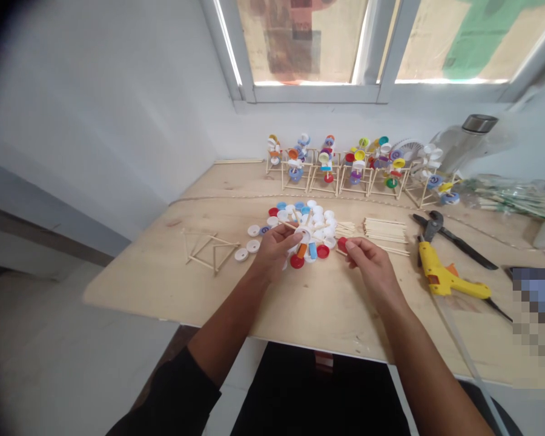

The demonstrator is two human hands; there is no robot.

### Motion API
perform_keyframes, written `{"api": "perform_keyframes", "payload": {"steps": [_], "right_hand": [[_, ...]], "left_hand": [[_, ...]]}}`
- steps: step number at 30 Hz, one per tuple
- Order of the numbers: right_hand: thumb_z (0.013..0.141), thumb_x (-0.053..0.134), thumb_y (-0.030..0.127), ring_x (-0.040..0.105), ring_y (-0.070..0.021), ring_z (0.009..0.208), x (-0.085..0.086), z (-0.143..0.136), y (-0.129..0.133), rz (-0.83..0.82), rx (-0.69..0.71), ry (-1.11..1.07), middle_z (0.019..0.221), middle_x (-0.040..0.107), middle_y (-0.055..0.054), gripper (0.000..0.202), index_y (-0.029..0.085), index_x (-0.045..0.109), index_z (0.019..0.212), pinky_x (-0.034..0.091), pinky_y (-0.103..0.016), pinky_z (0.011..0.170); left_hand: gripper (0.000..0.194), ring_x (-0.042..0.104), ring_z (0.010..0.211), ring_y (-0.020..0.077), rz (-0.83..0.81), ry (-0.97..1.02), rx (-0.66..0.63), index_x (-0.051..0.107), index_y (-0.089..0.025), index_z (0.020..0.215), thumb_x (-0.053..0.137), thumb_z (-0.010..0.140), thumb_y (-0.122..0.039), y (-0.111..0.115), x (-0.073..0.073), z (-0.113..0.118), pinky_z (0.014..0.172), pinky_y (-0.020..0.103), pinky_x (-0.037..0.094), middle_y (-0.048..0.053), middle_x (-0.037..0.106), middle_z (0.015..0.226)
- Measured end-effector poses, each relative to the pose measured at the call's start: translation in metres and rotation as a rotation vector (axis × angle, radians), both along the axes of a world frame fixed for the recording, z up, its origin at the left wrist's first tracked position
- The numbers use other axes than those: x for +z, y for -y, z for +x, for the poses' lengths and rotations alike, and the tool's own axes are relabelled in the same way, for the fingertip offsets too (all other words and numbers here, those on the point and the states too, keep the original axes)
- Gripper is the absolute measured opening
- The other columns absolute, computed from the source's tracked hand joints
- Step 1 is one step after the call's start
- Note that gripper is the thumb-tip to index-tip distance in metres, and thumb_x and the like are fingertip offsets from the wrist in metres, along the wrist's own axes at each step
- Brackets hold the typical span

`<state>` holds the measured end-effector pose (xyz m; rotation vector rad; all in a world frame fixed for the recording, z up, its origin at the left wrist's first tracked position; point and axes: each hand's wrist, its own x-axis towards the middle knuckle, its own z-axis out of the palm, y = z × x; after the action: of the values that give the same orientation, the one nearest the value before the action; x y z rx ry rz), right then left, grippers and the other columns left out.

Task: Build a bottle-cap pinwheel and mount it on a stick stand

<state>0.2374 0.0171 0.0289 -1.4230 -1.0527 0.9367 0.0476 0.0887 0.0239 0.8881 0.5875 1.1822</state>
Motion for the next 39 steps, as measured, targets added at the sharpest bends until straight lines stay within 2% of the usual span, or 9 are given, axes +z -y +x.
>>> {"api": "perform_keyframes", "payload": {"steps": [5, 14, 25, 33, 39], "right_hand": [[0.077, 0.067, 0.048, 0.05, -0.011, 0.065, 0.003, -0.01, -0.008, 0.071, -0.021, -0.028, 0.069, 0.06, 0.002, 0.028, 0.021, 0.07, 0.085, 0.041, -0.025, 0.061], [0.083, 0.063, 0.038, 0.06, -0.0165, 0.088, -0.002, -0.017, -0.01, 0.302, 0.022, 0.249, 0.094, 0.07, -0.002, 0.017, 0.024, 0.072, 0.088, 0.045, -0.029, 0.075], [0.087, 0.059, 0.031, 0.062, -0.0187, 0.086, -0.001, -0.019, -0.008, 0.478, 0.064, 0.575, 0.096, 0.069, -0.006, 0.015, 0.023, 0.069, 0.094, 0.048, -0.033, 0.07], [0.085, 0.059, 0.033, 0.062, -0.0232, 0.094, -0.002, -0.02, -0.005, 0.522, 0.063, 0.708, 0.1, 0.069, -0.008, 0.019, 0.025, 0.067, 0.101, 0.051, -0.04, 0.078], [0.084, 0.06, 0.025, 0.061, -0.0226, 0.096, -0.004, -0.021, -0.004, 0.6, 0.044, 0.841, 0.101, 0.068, -0.008, 0.02, 0.024, 0.065, 0.103, 0.05, -0.041, 0.085]], "left_hand": [[0.032, 0.062, 0.066, 0.0099, 0.0, -0.001, -0.007, 0.066, -0.016, 0.076, 0.085, 0.056, -0.031, 0.001, 0.001, 0.0, 0.066, 0.023, 0.049, -0.001, 0.067, 0.071], [0.032, 0.062, 0.064, 0.0103, -0.009, -0.06, -0.046, 0.068, -0.015, 0.08, 0.084, 0.058, -0.033, 0.002, 0.001, -0.001, 0.064, 0.024, 0.049, 0.001, 0.068, 0.073], [0.032, 0.059, 0.057, 0.0091, 0.0, -0.08, -0.055, 0.064, -0.015, 0.073, 0.084, 0.058, -0.036, 0.002, 0.003, 0.0, 0.056, 0.022, 0.046, 0.0, 0.066, 0.066], [0.032, 0.057, 0.055, 0.0089, -0.005, -0.089, -0.044, 0.063, -0.015, 0.07, 0.083, 0.058, -0.036, 0.003, 0.003, 0.0, 0.054, 0.022, 0.044, 0.0, 0.066, 0.066], [0.031, 0.054, 0.052, 0.0074, -0.006, -0.091, -0.037, 0.061, -0.015, 0.067, 0.083, 0.058, -0.035, 0.002, 0.003, 0.0, 0.051, 0.021, 0.042, -0.001, 0.064, 0.063]]}}
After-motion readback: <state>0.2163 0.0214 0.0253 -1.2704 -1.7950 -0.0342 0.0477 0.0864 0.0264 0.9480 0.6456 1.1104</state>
